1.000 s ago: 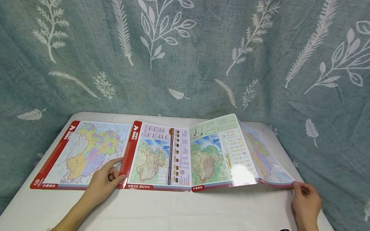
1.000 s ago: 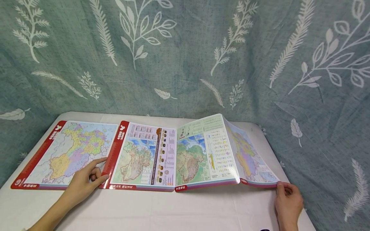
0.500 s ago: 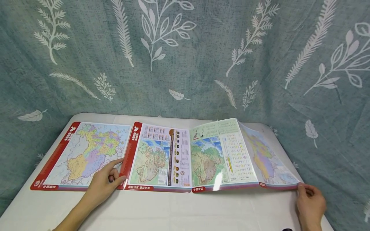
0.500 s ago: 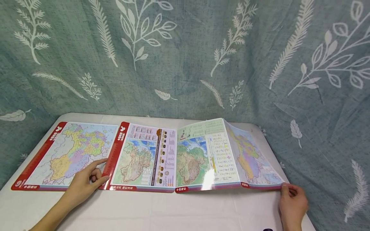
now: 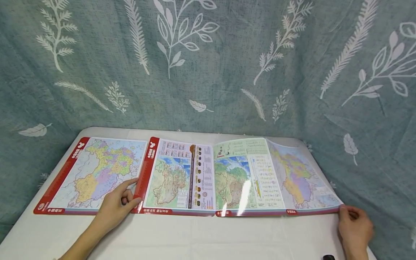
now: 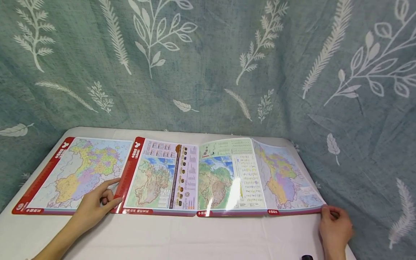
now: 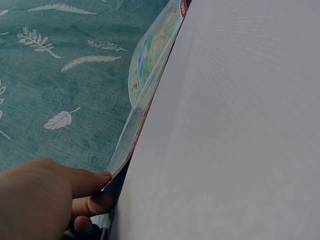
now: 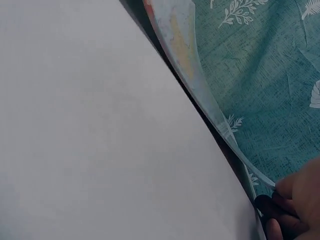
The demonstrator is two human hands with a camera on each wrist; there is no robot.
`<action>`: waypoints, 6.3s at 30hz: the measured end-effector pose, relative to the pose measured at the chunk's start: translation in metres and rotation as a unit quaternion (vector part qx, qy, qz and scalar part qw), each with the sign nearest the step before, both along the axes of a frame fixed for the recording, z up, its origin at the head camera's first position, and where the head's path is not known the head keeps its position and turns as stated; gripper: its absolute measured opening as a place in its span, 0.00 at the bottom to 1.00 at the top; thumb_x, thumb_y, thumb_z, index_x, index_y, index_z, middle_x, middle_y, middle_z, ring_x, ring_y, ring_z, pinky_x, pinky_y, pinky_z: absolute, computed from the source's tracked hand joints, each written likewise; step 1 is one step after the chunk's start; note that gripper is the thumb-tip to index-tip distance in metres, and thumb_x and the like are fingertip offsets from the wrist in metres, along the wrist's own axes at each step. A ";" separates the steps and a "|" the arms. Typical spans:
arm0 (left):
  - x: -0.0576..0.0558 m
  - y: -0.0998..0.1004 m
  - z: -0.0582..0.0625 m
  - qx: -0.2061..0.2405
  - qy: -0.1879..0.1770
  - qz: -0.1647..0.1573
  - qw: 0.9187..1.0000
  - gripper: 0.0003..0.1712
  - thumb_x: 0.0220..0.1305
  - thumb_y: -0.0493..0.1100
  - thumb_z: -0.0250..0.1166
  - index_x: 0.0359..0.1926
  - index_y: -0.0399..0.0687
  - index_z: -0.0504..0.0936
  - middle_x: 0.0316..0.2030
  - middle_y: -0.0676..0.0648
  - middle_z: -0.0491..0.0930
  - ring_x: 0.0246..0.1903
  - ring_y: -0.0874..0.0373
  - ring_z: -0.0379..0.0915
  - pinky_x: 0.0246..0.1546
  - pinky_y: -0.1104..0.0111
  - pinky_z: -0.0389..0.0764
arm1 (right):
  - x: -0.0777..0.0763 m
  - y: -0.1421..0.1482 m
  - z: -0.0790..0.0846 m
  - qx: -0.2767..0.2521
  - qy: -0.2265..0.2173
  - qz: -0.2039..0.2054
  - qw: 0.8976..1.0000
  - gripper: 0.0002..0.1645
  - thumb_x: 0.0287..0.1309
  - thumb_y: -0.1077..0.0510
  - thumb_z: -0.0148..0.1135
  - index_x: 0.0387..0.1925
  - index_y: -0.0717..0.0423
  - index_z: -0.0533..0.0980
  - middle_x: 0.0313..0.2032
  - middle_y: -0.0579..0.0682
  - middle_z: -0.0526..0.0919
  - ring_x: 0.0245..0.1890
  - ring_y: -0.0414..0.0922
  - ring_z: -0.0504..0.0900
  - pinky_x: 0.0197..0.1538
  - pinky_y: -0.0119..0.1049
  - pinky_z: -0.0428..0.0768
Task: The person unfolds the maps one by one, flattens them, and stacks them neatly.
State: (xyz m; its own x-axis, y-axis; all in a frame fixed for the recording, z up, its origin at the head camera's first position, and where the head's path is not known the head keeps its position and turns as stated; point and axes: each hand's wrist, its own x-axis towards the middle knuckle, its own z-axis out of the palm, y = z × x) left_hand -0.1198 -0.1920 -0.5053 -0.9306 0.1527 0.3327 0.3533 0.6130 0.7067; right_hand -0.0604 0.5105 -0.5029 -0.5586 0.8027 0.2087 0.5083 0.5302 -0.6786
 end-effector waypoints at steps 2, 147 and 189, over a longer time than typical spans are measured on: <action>0.000 -0.001 0.000 -0.001 0.003 -0.003 1.000 0.34 0.59 0.38 0.79 0.65 0.41 0.78 0.21 0.62 0.69 0.25 0.68 0.63 0.30 0.73 0.64 | 0.000 0.002 0.001 0.006 0.000 0.005 1.000 0.25 0.75 0.49 0.55 0.57 0.68 0.78 0.44 0.69 0.83 0.23 0.16 0.58 0.31 0.26 0.64; -0.002 -0.032 0.015 0.005 0.040 0.203 0.978 0.07 0.64 0.39 0.76 0.40 0.41 0.90 0.33 0.45 0.85 0.33 0.66 0.68 0.40 0.73 0.66 | -0.029 -0.238 0.009 0.044 0.061 0.317 0.946 0.21 0.59 0.56 0.78 0.49 0.61 0.80 0.51 0.57 0.83 0.58 0.55 0.75 0.62 0.48 0.67; -0.003 -0.035 0.020 0.001 0.022 0.219 0.976 0.07 0.65 0.40 0.75 0.40 0.40 0.89 0.33 0.43 0.85 0.33 0.62 0.68 0.39 0.73 0.65 | -0.049 -0.306 0.005 0.051 0.135 0.375 0.916 0.18 0.52 0.56 0.81 0.43 0.57 0.84 0.44 0.54 0.85 0.52 0.53 0.78 0.58 0.45 0.70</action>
